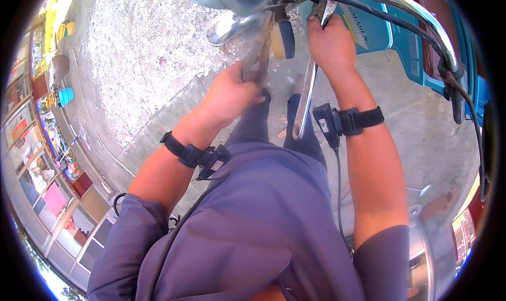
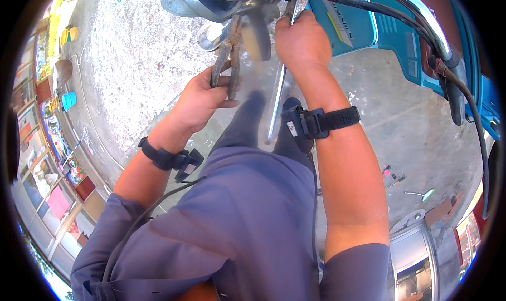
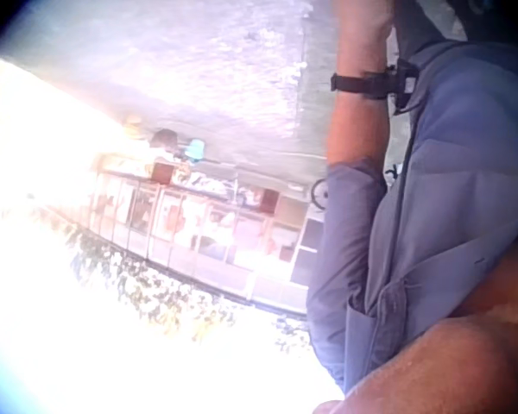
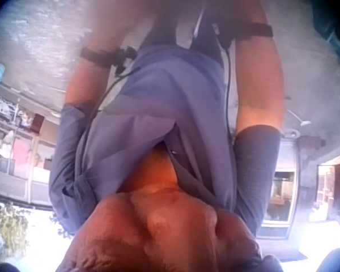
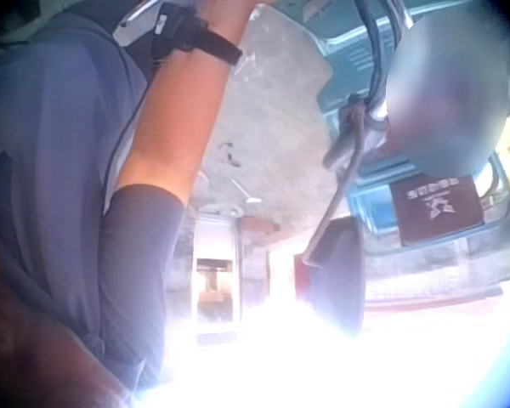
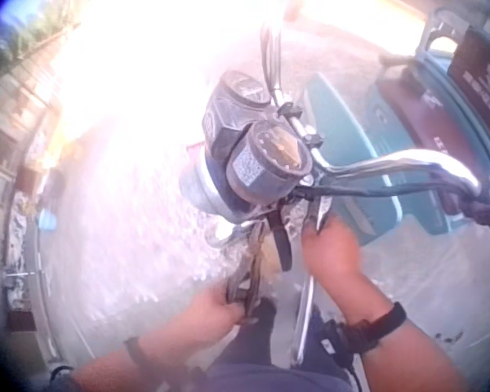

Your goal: The person uses an adjustable wrench and pliers to work on the handlebars of a blue electric tricycle, loosening or tightening components.

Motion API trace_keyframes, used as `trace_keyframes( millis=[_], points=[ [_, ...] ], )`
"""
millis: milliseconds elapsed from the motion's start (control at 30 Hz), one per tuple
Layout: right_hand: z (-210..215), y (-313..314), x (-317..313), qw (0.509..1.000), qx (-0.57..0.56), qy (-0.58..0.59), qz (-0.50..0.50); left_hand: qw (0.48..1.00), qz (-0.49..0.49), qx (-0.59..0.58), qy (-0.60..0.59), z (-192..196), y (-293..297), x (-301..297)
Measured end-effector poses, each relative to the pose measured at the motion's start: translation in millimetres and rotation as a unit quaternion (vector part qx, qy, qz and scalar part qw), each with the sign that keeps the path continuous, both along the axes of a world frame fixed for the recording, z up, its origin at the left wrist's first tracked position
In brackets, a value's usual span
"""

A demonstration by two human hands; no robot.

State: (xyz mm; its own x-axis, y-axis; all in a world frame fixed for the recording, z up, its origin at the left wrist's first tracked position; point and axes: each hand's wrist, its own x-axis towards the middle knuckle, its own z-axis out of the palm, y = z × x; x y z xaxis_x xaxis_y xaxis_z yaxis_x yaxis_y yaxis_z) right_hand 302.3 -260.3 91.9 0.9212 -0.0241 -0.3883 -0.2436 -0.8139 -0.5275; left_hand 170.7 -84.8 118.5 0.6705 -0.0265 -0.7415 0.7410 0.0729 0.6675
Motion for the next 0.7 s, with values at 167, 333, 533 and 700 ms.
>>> trace_keyframes(
  millis=[167, 333, 533, 700],
  points=[
    [4, -1, 0, 1.0, 0.009, 0.013, -0.007, 0.992, -0.06, 0.101, -0.049, -3, 0, 11],
    [1, -2, 0, 1.0, 0.022, 0.006, -0.001, 0.952, -0.088, 0.258, -0.137, -11, -1, 26],
    [3, -3, 0, 0.999, 0.036, 0.015, -0.008, 0.944, -0.089, 0.275, -0.159, -2, -14, 52],
    [6, -4, -1, 0.999, 0.044, 0.018, -0.012, 0.929, -0.124, 0.299, -0.177, -8, -12, 55]
  ],
)
